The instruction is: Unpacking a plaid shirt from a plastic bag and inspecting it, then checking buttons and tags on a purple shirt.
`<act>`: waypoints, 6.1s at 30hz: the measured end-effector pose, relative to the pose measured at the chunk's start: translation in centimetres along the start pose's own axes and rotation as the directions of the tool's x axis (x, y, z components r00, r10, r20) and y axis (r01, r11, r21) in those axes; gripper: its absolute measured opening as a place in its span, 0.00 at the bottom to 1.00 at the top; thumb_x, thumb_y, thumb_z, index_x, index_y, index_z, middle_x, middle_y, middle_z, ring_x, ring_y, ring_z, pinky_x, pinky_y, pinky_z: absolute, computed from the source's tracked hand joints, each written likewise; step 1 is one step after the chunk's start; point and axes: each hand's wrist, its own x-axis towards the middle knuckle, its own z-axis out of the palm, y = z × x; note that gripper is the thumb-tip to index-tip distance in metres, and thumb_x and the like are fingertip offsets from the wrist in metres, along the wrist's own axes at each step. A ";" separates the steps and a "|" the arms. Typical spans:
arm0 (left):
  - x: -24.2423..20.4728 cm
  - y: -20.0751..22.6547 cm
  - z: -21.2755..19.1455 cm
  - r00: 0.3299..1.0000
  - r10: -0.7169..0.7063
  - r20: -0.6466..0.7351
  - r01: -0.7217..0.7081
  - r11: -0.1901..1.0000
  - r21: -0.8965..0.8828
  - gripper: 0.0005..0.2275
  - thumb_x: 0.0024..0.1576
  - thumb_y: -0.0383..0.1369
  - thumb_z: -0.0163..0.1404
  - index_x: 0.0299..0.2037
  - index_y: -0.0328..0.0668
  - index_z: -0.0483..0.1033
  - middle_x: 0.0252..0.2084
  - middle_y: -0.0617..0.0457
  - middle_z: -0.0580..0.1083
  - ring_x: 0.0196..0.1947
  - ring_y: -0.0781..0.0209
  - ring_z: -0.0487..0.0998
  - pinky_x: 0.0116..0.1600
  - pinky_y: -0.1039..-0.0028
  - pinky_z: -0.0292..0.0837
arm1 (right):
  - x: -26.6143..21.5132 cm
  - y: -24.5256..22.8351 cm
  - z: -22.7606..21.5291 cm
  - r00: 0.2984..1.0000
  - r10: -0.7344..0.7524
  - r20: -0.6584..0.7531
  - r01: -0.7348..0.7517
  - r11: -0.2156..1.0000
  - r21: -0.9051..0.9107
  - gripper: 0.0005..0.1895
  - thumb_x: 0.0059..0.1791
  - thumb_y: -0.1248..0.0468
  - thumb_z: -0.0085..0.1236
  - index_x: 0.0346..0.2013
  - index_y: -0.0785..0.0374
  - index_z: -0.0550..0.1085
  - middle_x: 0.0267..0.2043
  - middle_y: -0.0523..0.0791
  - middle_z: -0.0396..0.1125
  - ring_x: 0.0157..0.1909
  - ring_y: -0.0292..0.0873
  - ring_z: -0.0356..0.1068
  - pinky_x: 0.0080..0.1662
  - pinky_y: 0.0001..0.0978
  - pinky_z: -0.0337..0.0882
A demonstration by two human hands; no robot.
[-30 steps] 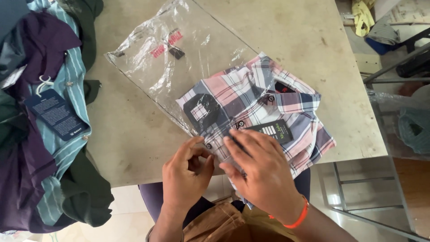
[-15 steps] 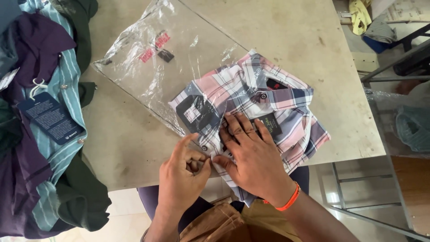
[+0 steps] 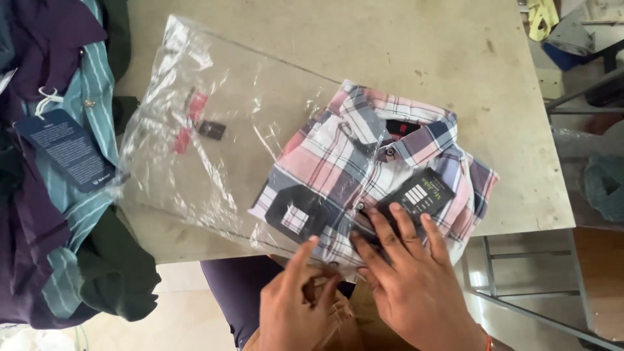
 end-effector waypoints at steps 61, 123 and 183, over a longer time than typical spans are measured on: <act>30.7 5.3 4.5 0.776 -0.121 0.620 -0.237 0.854 0.463 0.08 0.53 0.35 0.52 0.36 0.49 0.85 0.34 0.46 0.81 0.35 0.48 0.83 0.41 0.58 0.76 | 12.5 18.1 2.3 0.956 0.162 0.246 -0.294 0.489 0.821 0.14 0.48 0.69 0.64 0.49 0.65 0.81 0.42 0.43 0.78 0.43 0.30 0.74 0.46 0.23 0.75; 0.2 0.2 -0.3 0.935 0.233 -0.266 -0.131 0.927 0.352 0.07 0.49 0.28 0.62 0.35 0.35 0.82 0.35 0.48 0.82 0.35 0.60 0.83 0.39 0.72 0.78 | 1.2 8.2 -1.7 0.933 0.027 -0.360 0.196 0.800 0.567 0.25 0.49 0.57 0.59 0.58 0.66 0.71 0.51 0.47 0.73 0.43 0.39 0.75 0.47 0.30 0.75; -1.4 -6.0 5.8 0.892 -0.450 0.032 0.361 0.669 -0.649 0.10 0.62 0.29 0.52 0.39 0.25 0.82 0.20 0.57 0.75 0.17 0.74 0.71 0.22 0.81 0.65 | 0.3 1.4 2.1 0.931 -0.274 -0.242 0.326 0.922 0.209 0.27 0.48 0.45 0.58 0.55 0.56 0.77 0.62 0.47 0.69 0.67 0.53 0.66 0.66 0.48 0.60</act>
